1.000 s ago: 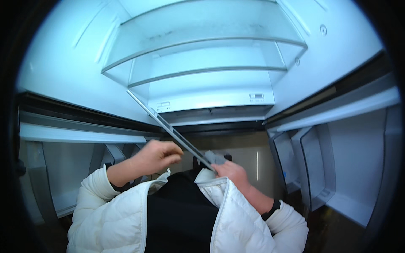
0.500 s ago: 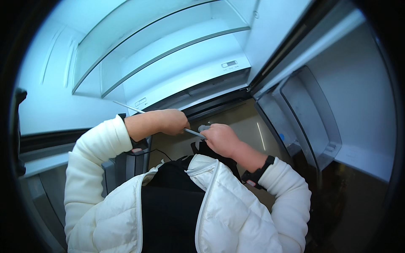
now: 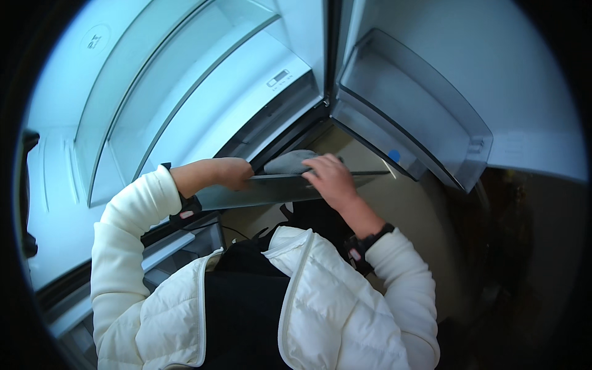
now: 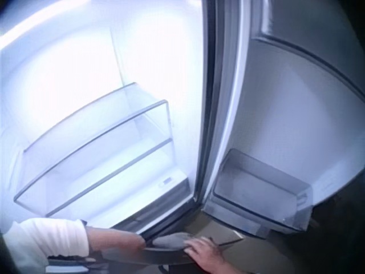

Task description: The person removes glass shelves from an empty refrigerator, wipes the interior walls and shelves with a cloth, then reinstalls the shelves. The person also wipes the door frame and interior surfaces before closing the refrigerator.

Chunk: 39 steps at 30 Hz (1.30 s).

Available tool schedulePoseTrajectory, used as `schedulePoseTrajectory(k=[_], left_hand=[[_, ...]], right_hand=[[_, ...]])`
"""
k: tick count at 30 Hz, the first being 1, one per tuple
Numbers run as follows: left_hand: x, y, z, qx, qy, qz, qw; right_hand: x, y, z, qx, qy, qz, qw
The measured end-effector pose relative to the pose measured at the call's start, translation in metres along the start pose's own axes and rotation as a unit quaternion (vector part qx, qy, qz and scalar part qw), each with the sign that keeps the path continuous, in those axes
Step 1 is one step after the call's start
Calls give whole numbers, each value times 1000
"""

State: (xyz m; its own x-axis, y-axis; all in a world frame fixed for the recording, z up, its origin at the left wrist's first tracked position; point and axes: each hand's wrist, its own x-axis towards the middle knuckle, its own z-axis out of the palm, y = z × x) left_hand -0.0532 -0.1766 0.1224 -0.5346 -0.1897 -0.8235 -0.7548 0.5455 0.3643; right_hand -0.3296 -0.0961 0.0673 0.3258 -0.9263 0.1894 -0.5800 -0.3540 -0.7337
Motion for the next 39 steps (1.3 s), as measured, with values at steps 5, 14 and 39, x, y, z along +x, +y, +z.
schedulePoseTrajectory(k=[5,14,39], left_hand=[[14,-6,-6,-94,-71,-73,990],[34,4,-11,-197,-63,-29,978],[32,15,-8,-209,-43,-53,976]], right_hand=[[-134,70,26,100,269,442,850],[-79,142,155,543,316,606,487],[-11,61,178,537,187,514,643]])
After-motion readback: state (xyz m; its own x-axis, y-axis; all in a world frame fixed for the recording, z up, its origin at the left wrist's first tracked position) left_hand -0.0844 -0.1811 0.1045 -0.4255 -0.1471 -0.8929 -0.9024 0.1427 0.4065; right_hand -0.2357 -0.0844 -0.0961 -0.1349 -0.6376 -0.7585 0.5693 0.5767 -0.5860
